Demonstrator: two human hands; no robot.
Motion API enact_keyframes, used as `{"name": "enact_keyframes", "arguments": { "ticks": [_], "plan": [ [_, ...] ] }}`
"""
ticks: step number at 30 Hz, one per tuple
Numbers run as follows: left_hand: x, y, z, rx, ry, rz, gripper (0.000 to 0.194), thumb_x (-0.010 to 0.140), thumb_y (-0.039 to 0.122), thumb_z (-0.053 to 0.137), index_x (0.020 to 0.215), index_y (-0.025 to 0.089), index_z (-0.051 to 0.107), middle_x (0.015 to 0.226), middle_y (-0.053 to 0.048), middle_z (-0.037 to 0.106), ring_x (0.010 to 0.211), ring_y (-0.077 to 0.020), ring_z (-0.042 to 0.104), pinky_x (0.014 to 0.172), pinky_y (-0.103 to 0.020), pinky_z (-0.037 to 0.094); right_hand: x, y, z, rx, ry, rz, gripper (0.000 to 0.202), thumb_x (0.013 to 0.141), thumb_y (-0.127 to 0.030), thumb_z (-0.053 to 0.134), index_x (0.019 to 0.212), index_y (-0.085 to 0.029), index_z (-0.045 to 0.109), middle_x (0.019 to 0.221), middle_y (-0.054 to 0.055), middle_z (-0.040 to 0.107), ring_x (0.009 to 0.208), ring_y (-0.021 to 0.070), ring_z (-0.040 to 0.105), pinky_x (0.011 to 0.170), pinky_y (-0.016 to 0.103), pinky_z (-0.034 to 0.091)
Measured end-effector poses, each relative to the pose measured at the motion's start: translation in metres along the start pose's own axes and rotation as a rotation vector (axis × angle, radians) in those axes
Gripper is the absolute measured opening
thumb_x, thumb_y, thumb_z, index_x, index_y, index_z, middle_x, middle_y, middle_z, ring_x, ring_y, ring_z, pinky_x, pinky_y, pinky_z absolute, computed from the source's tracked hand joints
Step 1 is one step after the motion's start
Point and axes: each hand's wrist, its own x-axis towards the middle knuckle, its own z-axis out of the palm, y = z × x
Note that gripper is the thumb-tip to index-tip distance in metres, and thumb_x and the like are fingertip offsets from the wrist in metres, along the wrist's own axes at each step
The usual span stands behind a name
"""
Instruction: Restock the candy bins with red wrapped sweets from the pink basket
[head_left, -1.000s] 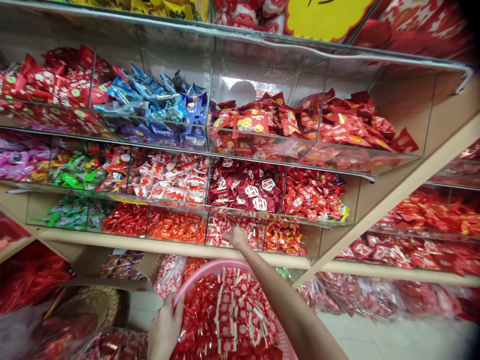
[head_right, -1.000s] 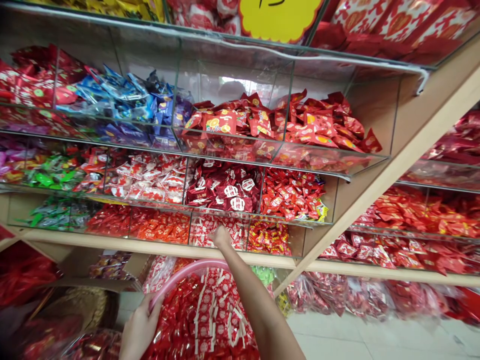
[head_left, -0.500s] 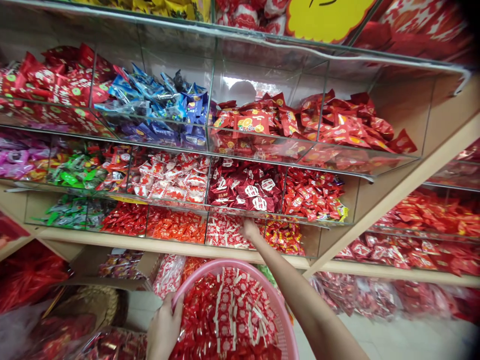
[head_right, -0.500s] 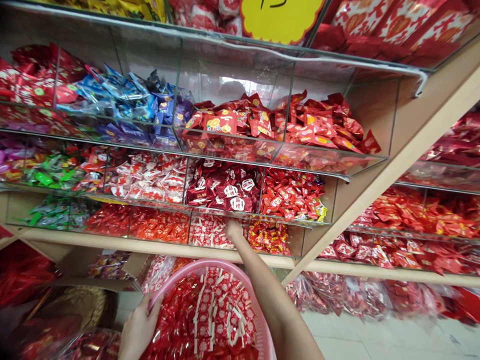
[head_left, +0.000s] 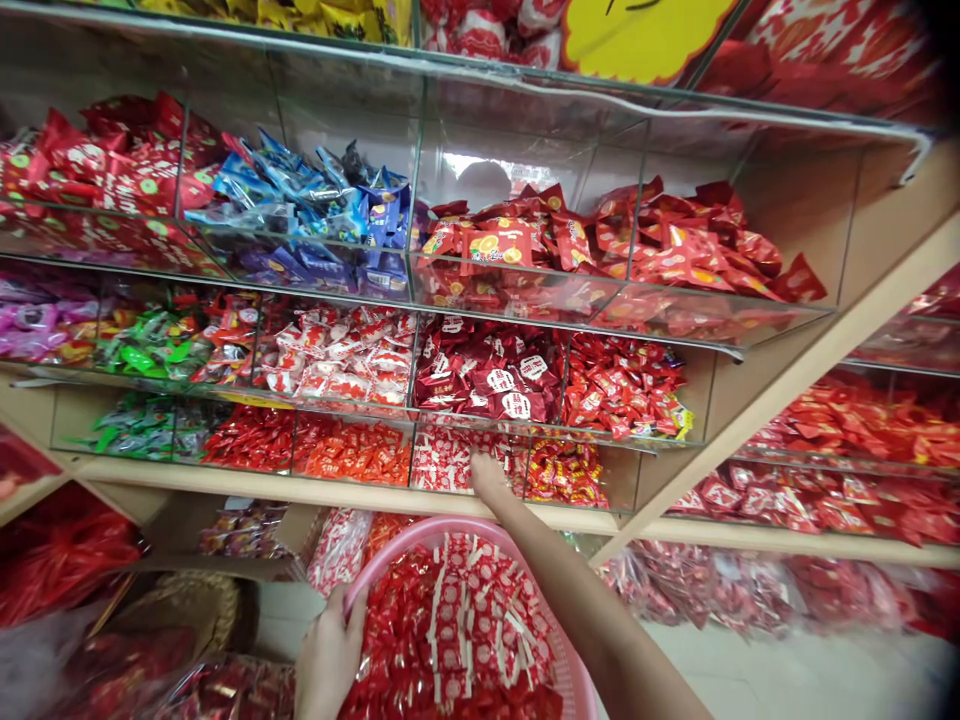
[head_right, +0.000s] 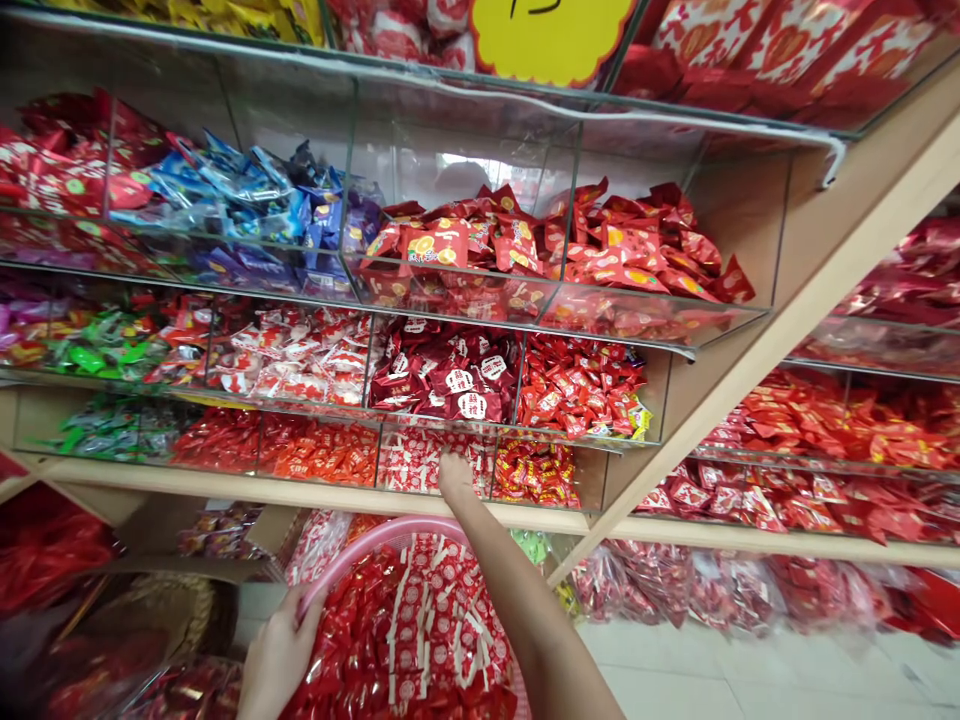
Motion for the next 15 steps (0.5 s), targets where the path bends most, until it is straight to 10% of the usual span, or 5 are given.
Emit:
{"name": "enact_keyframes", "arguments": {
  "ticks": [15],
  "plan": [
    [0.0004,0.0009,-0.0001,0.009,-0.011,0.011,0.041,0.084,0.049,0.023,0.097,0.021,0.051,0.071,-0.009,0.068,0.073,-0.0258,0.064,0.059,-0.027,0.037,-0.0055,-0.0032,-0.0079,0.014,-0.046,-0.031,0.044,0.069,0.003,0.046,0.11,-0.014,0.049,0.094,0.013,0.062,0.087,0.0198,0.059,0.063,0.024,0.043]
  ]
}}
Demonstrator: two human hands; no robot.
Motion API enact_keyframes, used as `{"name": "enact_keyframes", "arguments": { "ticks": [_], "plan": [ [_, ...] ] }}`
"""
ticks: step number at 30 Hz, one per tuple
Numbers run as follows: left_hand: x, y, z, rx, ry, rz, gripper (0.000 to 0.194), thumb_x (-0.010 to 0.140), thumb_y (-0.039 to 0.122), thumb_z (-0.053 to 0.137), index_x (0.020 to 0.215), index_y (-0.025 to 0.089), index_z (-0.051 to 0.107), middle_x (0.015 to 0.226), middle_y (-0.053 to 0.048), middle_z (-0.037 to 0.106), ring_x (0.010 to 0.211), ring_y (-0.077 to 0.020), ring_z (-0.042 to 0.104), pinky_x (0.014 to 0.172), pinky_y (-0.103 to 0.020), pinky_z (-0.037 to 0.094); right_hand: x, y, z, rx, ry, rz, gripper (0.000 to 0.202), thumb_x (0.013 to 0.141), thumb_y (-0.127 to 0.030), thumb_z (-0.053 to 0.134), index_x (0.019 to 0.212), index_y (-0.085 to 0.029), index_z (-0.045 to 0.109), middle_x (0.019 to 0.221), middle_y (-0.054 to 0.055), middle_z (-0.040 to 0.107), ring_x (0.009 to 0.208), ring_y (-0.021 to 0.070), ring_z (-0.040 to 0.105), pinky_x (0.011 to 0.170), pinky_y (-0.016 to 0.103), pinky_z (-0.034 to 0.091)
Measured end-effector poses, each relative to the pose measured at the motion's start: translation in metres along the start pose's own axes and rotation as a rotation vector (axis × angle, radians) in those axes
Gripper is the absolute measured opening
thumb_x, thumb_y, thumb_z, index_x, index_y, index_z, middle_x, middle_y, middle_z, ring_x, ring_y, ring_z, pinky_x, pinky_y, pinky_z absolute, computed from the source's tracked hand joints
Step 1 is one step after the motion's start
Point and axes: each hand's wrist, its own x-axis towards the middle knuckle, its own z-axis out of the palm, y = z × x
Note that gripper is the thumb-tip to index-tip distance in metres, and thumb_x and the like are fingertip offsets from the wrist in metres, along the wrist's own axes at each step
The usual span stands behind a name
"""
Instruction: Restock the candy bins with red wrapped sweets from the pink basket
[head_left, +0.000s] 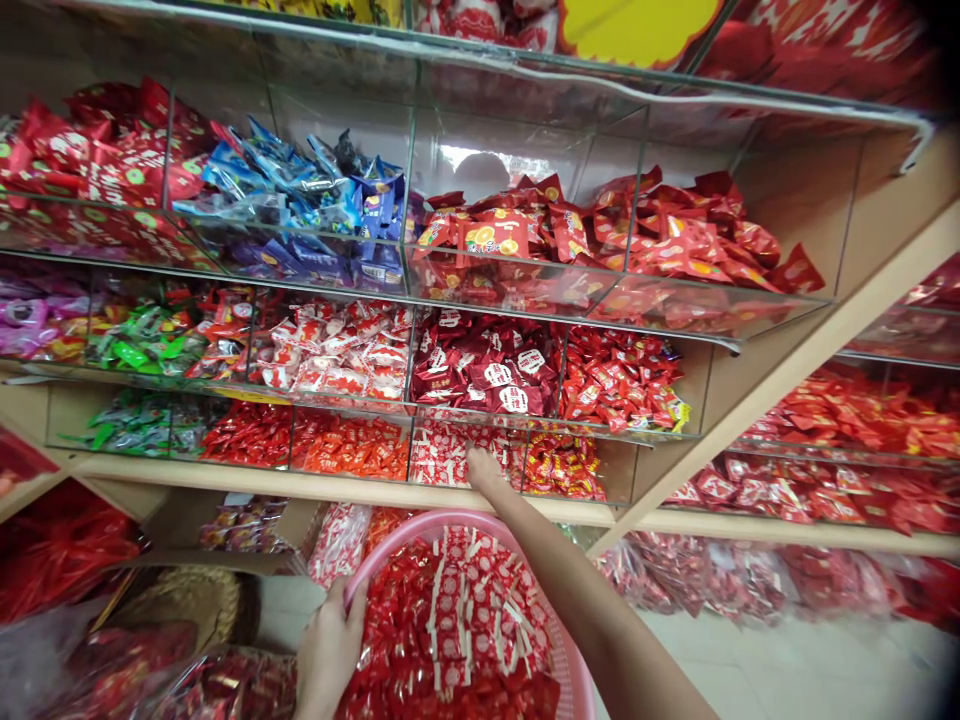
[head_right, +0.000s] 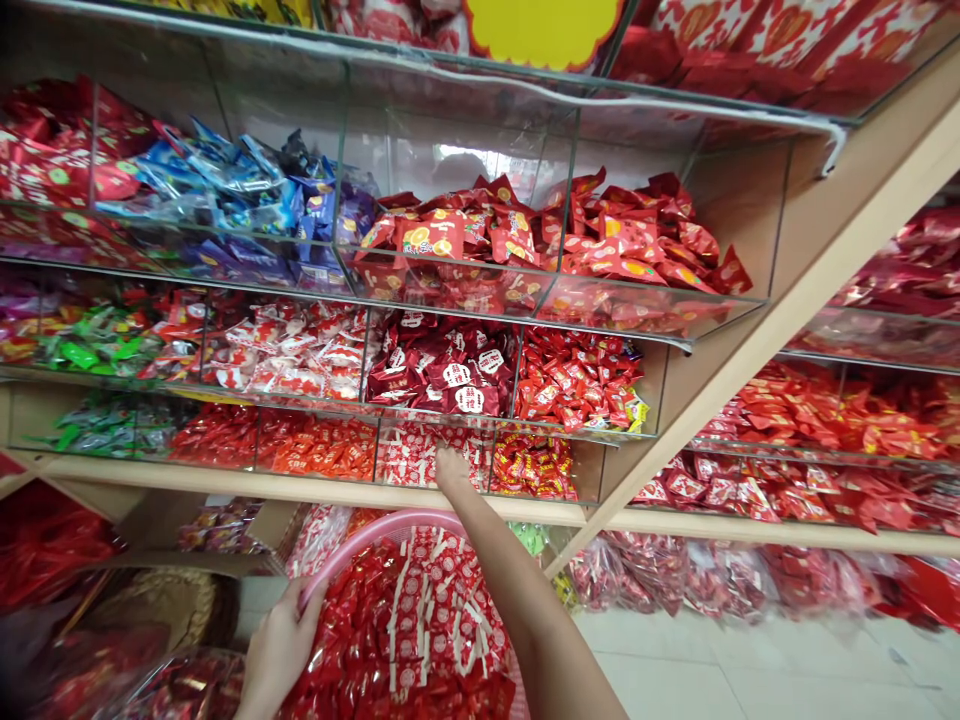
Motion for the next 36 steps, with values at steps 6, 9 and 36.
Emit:
{"name": "enact_keyframes", "arguments": {
  "ticks": [6,9,36],
  "plan": [
    [0.001,0.0,0.0,0.026,0.027,0.013,0.041,0.084,0.048,0.024,0.097,0.021,0.052,0.071,-0.008,0.068,0.071,-0.0246,0.064,0.057,-0.027,0.036,-0.015,0.013,-0.027,0.074,0.037,-0.056,0.035,0.069,-0.004,0.051,0.102,-0.015,0.048,0.09,0.009,0.06,0.079,0.0166,0.056,0.057,0.022,0.036],
    [0.001,0.001,-0.001,0.037,0.031,0.011,0.041,0.084,0.047,0.026,0.099,0.02,0.053,0.068,-0.008,0.067,0.069,-0.024,0.064,0.056,-0.026,0.036,-0.033,0.025,-0.046,0.181,0.104,-0.123,0.032,0.068,-0.012,0.055,0.098,-0.018,0.046,0.086,0.005,0.057,0.073,0.014,0.053,0.055,0.021,0.033],
    [0.003,-0.003,0.003,0.058,0.042,0.036,0.05,0.082,0.052,0.021,0.105,0.019,0.052,0.075,-0.011,0.068,0.077,-0.027,0.064,0.061,-0.028,0.04,-0.173,0.048,0.034,0.146,0.023,-0.524,0.031,0.07,-0.012,0.057,0.096,-0.019,0.043,0.097,0.004,0.052,0.085,0.0176,0.052,0.066,0.027,0.041]
  ]
}}
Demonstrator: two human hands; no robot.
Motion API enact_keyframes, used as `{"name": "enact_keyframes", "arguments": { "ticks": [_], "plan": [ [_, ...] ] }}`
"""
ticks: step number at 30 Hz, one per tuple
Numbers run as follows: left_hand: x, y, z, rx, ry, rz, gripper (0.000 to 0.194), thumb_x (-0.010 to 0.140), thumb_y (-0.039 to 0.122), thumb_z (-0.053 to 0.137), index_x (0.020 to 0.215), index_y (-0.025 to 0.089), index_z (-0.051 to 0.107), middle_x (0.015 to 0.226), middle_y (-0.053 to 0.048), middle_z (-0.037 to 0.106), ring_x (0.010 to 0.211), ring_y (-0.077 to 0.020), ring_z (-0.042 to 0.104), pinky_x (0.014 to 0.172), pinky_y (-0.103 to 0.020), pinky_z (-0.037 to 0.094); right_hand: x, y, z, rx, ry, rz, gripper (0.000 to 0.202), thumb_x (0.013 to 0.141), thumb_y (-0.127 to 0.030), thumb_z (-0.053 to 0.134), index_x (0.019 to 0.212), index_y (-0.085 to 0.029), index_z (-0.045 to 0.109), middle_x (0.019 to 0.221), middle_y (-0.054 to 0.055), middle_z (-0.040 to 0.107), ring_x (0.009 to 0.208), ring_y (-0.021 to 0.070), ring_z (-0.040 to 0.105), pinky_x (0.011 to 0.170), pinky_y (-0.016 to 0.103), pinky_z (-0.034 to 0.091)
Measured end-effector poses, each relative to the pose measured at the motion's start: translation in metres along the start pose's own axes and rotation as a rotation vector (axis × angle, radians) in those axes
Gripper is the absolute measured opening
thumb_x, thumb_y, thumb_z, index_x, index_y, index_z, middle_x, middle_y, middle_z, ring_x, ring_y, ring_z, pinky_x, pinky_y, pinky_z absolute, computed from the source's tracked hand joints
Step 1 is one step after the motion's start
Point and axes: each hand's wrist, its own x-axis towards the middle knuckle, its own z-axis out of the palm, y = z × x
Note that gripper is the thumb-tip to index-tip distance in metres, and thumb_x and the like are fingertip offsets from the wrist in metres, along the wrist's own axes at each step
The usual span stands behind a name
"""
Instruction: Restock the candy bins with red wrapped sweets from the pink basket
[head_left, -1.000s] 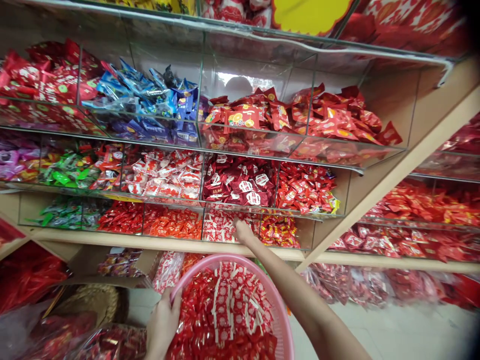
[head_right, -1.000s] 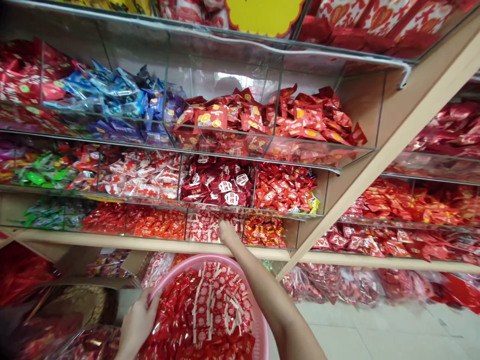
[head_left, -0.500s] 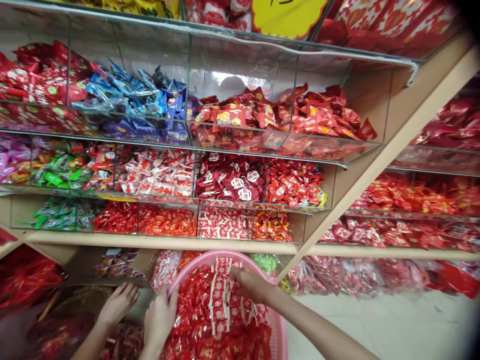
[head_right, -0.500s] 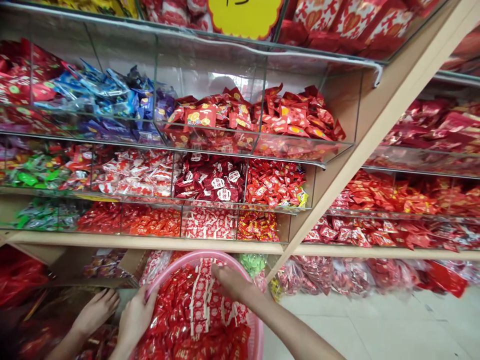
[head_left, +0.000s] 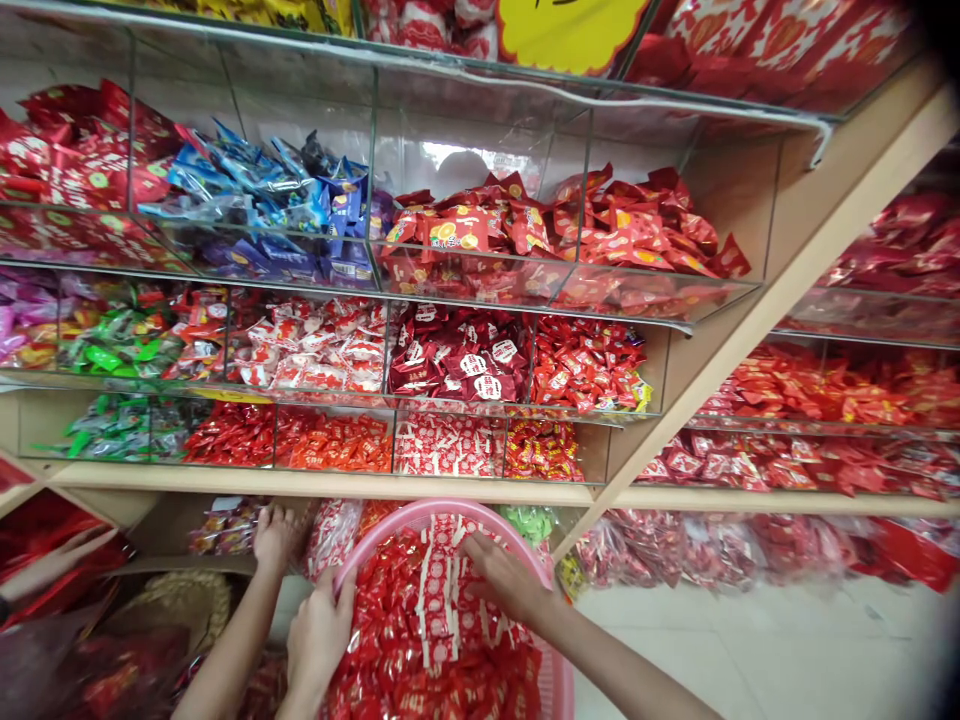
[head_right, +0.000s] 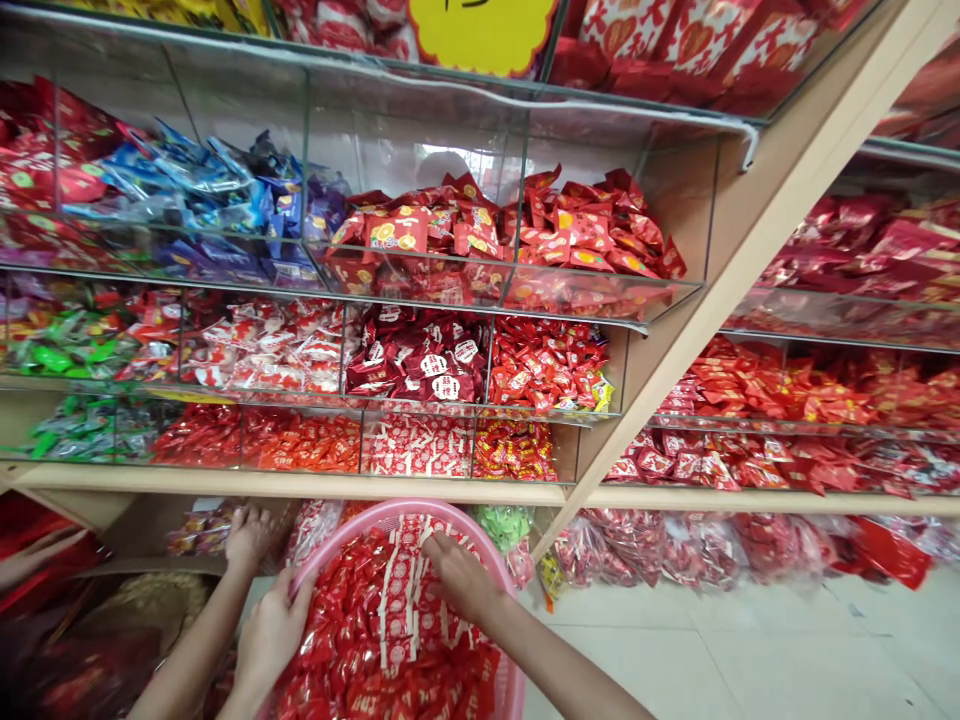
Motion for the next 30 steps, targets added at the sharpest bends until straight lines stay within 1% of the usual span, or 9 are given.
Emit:
{"name": "enact_keyframes", "arguments": {
  "ticks": [5,8,12,16,19,22,25,27,30],
  "plan": [
    [-0.001,0.001,-0.001,0.013,0.001,-0.009,0.049,0.082,0.052,0.022,0.103,0.019,0.053,0.075,-0.012,0.068,0.076,-0.0271,0.064,0.061,-0.029,0.041,0.001,-0.014,0.002,0.036,0.073,-0.078,0.029,0.073,-0.017,0.058,0.098,-0.019,0.043,0.096,0.004,0.052,0.085,0.0165,0.05,0.072,0.028,0.042],
    [-0.002,0.001,-0.001,0.019,-0.008,-0.015,0.05,0.082,0.051,0.022,0.104,0.019,0.053,0.075,-0.012,0.068,0.075,-0.0272,0.064,0.061,-0.03,0.041,0.005,-0.03,0.017,0.001,0.08,-0.151,0.029,0.074,-0.022,0.059,0.098,-0.02,0.044,0.095,0.003,0.053,0.085,0.0163,0.05,0.075,0.029,0.042],
    [-0.002,0.001,-0.002,0.012,-0.001,-0.008,0.049,0.082,0.05,0.023,0.105,0.019,0.053,0.075,-0.012,0.068,0.075,-0.0278,0.064,0.061,-0.03,0.041,0.011,-0.047,0.04,-0.131,0.091,-0.167,0.031,0.073,-0.028,0.061,0.099,-0.02,0.047,0.093,0.003,0.054,0.086,0.0181,0.049,0.075,0.031,0.042],
    [-0.002,0.0,-0.003,-0.016,-0.013,-0.012,0.051,0.082,0.052,0.021,0.105,0.02,0.052,0.075,-0.011,0.068,0.077,-0.0284,0.064,0.061,-0.03,0.041,0.014,-0.05,0.055,-0.227,0.127,-0.144,0.031,0.073,-0.035,0.061,0.097,-0.019,0.049,0.089,0.003,0.054,0.084,0.0189,0.049,0.075,0.034,0.043],
    [-0.002,0.001,-0.004,-0.02,-0.026,-0.028,0.051,0.081,0.053,0.021,0.106,0.021,0.051,0.077,-0.012,0.068,0.078,-0.0287,0.064,0.062,-0.031,0.042,0.012,-0.047,0.059,-0.252,0.126,-0.158,0.028,0.074,-0.036,0.058,0.096,-0.02,0.051,0.088,0.003,0.054,0.085,0.0189,0.048,0.077,0.034,0.043],
    [-0.002,0.002,-0.003,-0.025,-0.034,-0.035,0.05,0.081,0.053,0.021,0.105,0.021,0.051,0.078,-0.011,0.068,0.079,-0.0282,0.064,0.062,-0.03,0.042,0.011,-0.045,0.053,-0.244,0.113,-0.176,0.028,0.073,-0.038,0.059,0.093,-0.02,0.052,0.087,0.003,0.054,0.085,0.0195,0.048,0.075,0.035,0.043],
    [-0.001,0.003,-0.003,-0.031,-0.034,-0.033,0.049,0.081,0.053,0.022,0.103,0.021,0.052,0.077,-0.01,0.069,0.078,-0.0276,0.064,0.061,-0.03,0.042,0.015,-0.044,0.034,-0.176,0.132,-0.188,0.028,0.074,-0.039,0.059,0.093,-0.02,0.051,0.09,0.003,0.054,0.085,0.0191,0.048,0.075,0.034,0.042],
    [0.001,0.002,-0.003,-0.033,-0.03,-0.033,0.049,0.081,0.052,0.023,0.104,0.021,0.052,0.076,-0.01,0.069,0.078,-0.0274,0.064,0.06,-0.029,0.043,0.026,-0.04,0.017,-0.112,0.182,-0.16,0.025,0.077,-0.038,0.055,0.095,-0.02,0.051,0.092,0.003,0.054,0.087,0.0188,0.048,0.076,0.033,0.041],
    [0.001,0.002,-0.001,-0.04,-0.025,-0.037,0.05,0.082,0.051,0.023,0.106,0.018,0.052,0.079,-0.011,0.069,0.08,-0.027,0.064,0.062,-0.029,0.043,0.055,-0.028,-0.01,0.019,0.29,-0.066,0.022,0.082,-0.036,0.047,0.097,-0.02,0.052,0.092,0.005,0.055,0.087,0.0184,0.049,0.076,0.033,0.041]
  ]
}}
